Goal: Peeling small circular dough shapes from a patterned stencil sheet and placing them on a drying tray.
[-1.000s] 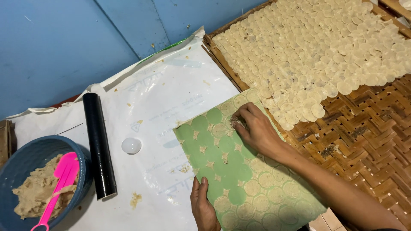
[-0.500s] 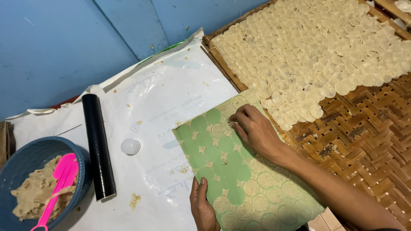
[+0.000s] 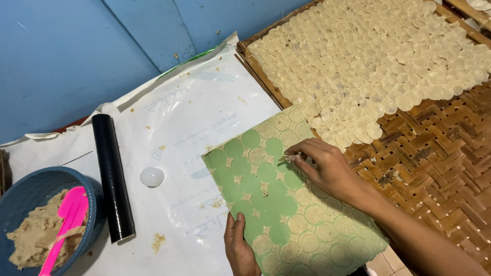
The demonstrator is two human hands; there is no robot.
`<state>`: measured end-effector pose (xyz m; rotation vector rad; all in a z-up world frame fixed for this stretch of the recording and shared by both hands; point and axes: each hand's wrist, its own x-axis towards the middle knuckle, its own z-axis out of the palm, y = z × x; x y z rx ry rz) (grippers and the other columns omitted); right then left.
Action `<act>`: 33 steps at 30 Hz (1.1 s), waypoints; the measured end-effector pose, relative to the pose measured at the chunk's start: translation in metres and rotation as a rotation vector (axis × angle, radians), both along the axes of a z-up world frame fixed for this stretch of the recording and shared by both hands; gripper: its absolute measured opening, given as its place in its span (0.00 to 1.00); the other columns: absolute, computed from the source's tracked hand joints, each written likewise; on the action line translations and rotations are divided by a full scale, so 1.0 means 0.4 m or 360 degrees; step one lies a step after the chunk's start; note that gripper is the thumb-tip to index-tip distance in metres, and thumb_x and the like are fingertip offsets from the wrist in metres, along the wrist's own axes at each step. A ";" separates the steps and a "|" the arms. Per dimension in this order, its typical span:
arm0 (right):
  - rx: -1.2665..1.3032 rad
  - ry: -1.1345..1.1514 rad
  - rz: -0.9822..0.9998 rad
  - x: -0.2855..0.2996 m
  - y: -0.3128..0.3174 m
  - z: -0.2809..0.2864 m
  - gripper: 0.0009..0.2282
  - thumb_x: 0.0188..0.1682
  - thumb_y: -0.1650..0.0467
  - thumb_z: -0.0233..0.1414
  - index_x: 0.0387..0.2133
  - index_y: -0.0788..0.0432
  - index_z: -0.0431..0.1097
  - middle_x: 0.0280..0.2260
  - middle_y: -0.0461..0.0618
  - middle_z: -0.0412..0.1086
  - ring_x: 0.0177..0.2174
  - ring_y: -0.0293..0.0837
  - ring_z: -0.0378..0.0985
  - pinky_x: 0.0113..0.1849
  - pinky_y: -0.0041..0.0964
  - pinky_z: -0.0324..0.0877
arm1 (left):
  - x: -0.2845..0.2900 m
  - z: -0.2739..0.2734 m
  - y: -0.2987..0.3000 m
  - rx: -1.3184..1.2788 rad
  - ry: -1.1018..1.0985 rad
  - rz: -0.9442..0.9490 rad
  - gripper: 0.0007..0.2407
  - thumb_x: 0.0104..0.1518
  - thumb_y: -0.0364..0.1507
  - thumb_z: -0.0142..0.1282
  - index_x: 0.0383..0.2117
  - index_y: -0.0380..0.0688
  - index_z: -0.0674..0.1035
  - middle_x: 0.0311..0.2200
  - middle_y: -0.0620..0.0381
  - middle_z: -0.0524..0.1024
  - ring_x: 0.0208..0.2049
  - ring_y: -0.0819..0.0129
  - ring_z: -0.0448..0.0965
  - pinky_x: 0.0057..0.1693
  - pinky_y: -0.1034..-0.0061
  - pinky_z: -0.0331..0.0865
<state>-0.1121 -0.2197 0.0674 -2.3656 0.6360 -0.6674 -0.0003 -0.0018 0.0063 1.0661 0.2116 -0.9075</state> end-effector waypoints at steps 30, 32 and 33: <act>-0.0266 0.0143 -0.0998 -0.346 -0.271 -0.138 0.09 0.50 0.79 0.59 0.43 0.71 0.76 0.36 0.63 0.77 0.21 0.47 0.74 0.25 0.38 0.73 | 0.007 -0.110 0.015 0.0003 -0.0178 0.0101 0.15 0.65 0.24 0.42 0.53 0.27 0.74 0.40 0.38 0.79 0.36 0.57 0.78 0.42 0.71 0.69; -0.0193 0.0262 -0.1070 -0.322 -0.244 -0.100 0.08 0.52 0.77 0.57 0.43 0.69 0.77 0.39 0.62 0.75 0.26 0.49 0.74 0.30 0.40 0.74 | 0.004 -0.092 0.010 0.0019 -0.0170 0.0098 0.15 0.65 0.24 0.41 0.54 0.27 0.74 0.41 0.38 0.79 0.36 0.56 0.78 0.42 0.71 0.69; -0.0120 0.0378 -0.1142 -0.310 -0.230 -0.081 0.08 0.54 0.75 0.56 0.44 0.67 0.77 0.43 0.62 0.72 0.30 0.51 0.74 0.35 0.43 0.75 | 0.003 -0.083 0.008 0.0033 -0.0165 0.0094 0.16 0.64 0.24 0.41 0.55 0.28 0.74 0.41 0.38 0.79 0.36 0.56 0.78 0.43 0.71 0.69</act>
